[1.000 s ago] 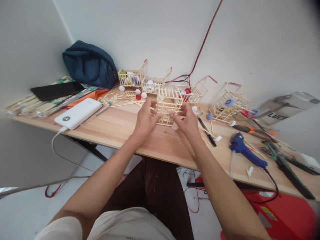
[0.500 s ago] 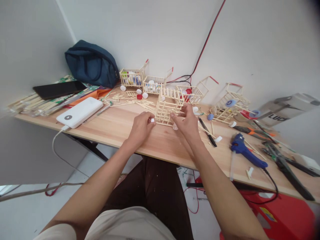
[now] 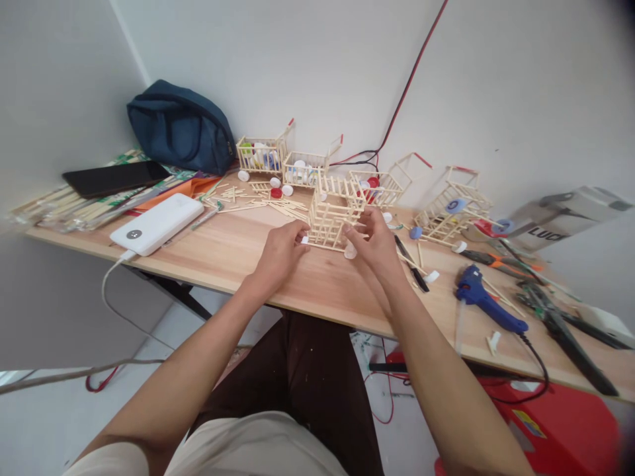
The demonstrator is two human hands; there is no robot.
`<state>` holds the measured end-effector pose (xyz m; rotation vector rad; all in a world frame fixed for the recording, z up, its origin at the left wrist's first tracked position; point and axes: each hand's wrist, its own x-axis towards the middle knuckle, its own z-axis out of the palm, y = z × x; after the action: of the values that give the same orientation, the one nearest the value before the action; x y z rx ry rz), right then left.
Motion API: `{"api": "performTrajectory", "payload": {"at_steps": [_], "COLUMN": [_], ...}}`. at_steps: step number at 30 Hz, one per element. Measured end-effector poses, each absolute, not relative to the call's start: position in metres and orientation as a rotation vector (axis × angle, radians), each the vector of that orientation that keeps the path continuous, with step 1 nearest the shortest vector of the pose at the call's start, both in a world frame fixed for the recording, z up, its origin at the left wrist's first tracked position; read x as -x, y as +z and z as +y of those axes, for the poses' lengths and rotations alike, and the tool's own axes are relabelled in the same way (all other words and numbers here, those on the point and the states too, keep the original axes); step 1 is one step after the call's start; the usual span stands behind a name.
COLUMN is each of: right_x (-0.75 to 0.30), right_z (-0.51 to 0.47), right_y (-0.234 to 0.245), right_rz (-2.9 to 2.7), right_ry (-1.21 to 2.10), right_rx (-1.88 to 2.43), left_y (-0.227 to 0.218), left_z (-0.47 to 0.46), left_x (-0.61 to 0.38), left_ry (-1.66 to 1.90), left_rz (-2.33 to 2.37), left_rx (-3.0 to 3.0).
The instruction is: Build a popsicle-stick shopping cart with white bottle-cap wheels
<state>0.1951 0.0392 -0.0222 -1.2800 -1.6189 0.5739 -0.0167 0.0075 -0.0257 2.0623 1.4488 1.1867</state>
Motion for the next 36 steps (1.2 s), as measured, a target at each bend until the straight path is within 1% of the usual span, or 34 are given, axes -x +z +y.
{"api": "performTrajectory", "payload": {"at_steps": [4, 9, 13, 18, 21, 25, 31, 33, 36], "right_x": [-0.211, -0.229, -0.228, -0.223, -0.223, -0.219, -0.202, -0.198, -0.194], "right_z": [0.034, 0.013, 0.003, 0.004, 0.007, 0.017, 0.028, 0.028, 0.029], "right_y": [-0.023, -0.031, -0.035, -0.031, -0.029, -0.025, -0.02, -0.021, -0.024], "right_rz": [-1.593, -1.739, -1.903, -1.929, -1.893, -1.76, -1.613, -1.602, -1.612], "right_ry": [0.595, 0.49, 0.37, 0.418, 0.457, 0.47, 0.543, 0.521, 0.503], "right_rx": [1.232, 1.495, 1.521, 1.554, 1.552, 1.438, 1.321, 1.314, 1.298], "left_y": [-0.027, -0.026, -0.025, -0.023, -0.021, -0.013, -0.002, 0.001, 0.003], "left_z": [0.008, 0.009, 0.008, 0.008, 0.009, 0.01, 0.006, 0.007, 0.013], "left_x": [0.017, 0.017, 0.016, 0.016, 0.013, 0.002, -0.012, -0.015, -0.02], "left_ry": [1.195, 1.183, 1.18, 1.142, 1.252, 1.512, 1.786, 1.789, 1.697], "left_rz": [1.458, 1.452, 1.462, 1.475, 1.467, 1.44, 1.407, 1.406, 1.393], "left_rx": [-2.033, -2.054, -2.072, -2.115, -2.138, -2.119, -2.213, -2.327, -2.479]}}
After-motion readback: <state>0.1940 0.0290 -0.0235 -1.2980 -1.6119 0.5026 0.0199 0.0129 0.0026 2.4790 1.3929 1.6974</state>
